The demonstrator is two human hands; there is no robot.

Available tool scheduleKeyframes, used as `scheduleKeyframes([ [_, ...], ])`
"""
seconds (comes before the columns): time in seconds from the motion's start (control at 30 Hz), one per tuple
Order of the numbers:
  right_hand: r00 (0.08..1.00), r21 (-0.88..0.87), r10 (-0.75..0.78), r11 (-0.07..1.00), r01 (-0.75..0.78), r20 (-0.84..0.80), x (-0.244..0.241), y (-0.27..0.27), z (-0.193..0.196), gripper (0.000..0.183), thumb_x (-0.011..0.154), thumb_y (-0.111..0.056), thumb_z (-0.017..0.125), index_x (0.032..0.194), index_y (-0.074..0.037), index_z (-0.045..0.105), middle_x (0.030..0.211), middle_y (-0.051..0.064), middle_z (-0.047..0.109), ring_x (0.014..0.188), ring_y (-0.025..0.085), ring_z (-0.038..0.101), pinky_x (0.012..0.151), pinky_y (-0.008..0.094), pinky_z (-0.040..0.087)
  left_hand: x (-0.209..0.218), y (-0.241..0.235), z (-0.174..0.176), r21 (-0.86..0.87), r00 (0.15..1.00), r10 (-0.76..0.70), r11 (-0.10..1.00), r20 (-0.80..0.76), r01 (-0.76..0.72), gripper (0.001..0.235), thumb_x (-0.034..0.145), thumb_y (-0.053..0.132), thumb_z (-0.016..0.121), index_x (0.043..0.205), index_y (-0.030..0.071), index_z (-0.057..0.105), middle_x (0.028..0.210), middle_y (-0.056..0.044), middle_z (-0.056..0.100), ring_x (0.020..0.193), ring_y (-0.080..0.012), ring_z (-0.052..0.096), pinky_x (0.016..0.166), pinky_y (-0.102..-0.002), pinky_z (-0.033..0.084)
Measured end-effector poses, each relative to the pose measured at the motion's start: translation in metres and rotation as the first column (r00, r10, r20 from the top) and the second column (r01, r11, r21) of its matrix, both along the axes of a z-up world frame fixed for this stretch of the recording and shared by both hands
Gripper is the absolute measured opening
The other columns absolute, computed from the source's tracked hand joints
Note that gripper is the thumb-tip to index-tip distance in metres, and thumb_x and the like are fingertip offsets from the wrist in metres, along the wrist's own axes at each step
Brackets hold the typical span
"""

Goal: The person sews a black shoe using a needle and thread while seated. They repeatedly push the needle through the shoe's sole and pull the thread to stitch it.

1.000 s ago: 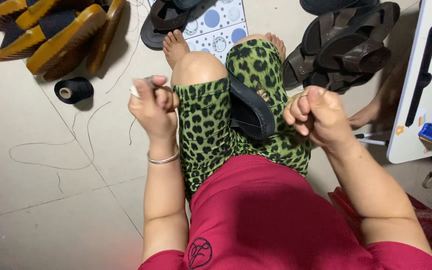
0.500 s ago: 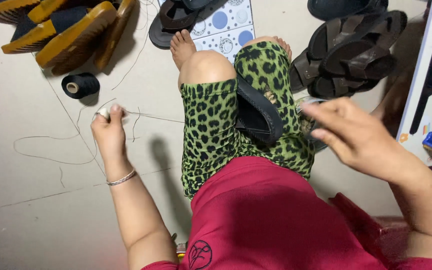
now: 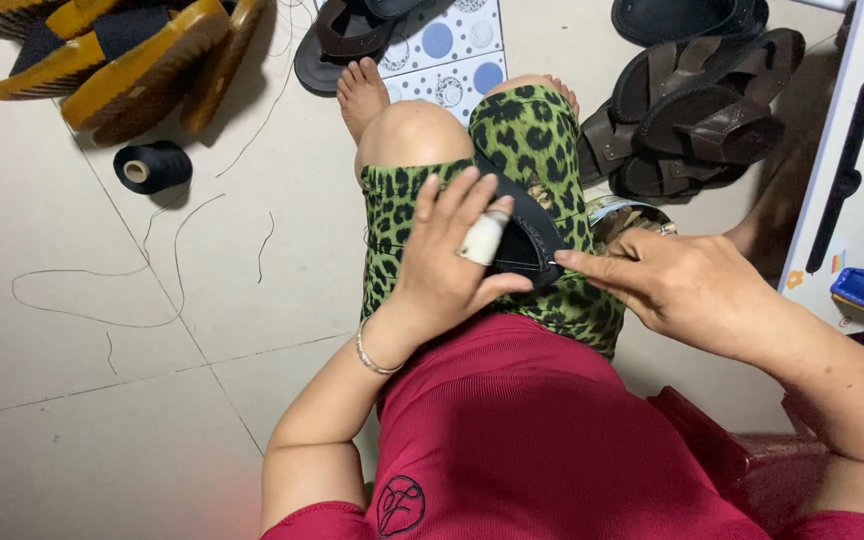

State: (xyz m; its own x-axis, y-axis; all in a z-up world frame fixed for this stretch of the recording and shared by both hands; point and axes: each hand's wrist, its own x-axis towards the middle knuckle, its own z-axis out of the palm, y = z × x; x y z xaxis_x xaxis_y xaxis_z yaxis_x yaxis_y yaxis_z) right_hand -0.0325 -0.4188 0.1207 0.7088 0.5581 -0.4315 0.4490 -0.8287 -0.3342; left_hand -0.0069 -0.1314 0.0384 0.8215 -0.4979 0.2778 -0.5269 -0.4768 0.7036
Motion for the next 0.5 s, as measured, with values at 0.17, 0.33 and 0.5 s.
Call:
scheduleKeyframes([
  [0.17, 0.982, -0.074, 0.109, 0.992, -0.099, 0.151, 0.0, 0.004, 0.005, 0.056, 0.093, -0.022, 0.065, 0.145, -0.042, 0.057, 0.078, 0.002, 0.053, 0.053, 0.024, 0.062, 0.039, 0.043, 0.046, 0.002, -0.011, -0.01, 0.083, 0.993, -0.111, 0.991, 0.046, 0.107, 0.081, 0.096, 0.063, 0.062, 0.135, -0.007, 0.061, 0.142, -0.027, 0.059, 0.139, -0.0446, 0.051, 0.124, -0.061, 0.02],
  [0.33, 0.97, -0.188, 0.134, 0.977, -0.096, 0.203, -0.002, 0.017, 0.021, 0.065, 0.082, -0.015, 0.063, 0.142, -0.04, 0.061, 0.078, 0.001, 0.057, 0.053, 0.026, 0.063, 0.043, 0.042, 0.047, -0.002, -0.019, -0.014, 0.096, 0.994, -0.08, 0.993, 0.08, 0.072, 0.082, 0.096, 0.063, 0.063, 0.135, -0.008, 0.061, 0.139, -0.027, 0.062, 0.135, -0.0438, 0.057, 0.123, -0.062, 0.021],
  [0.5, 0.936, -0.322, 0.195, 0.942, -0.095, 0.293, -0.006, 0.031, 0.03, 0.067, 0.08, -0.011, 0.059, 0.143, -0.035, 0.062, 0.081, 0.001, 0.058, 0.054, 0.022, 0.064, 0.047, 0.037, 0.049, -0.005, -0.028, -0.024, 0.067, 0.99, -0.058, 0.996, 0.126, 0.05, 0.083, 0.097, 0.062, 0.063, 0.134, -0.012, 0.06, 0.141, -0.03, 0.059, 0.134, -0.0457, 0.058, 0.123, -0.061, 0.022],
])
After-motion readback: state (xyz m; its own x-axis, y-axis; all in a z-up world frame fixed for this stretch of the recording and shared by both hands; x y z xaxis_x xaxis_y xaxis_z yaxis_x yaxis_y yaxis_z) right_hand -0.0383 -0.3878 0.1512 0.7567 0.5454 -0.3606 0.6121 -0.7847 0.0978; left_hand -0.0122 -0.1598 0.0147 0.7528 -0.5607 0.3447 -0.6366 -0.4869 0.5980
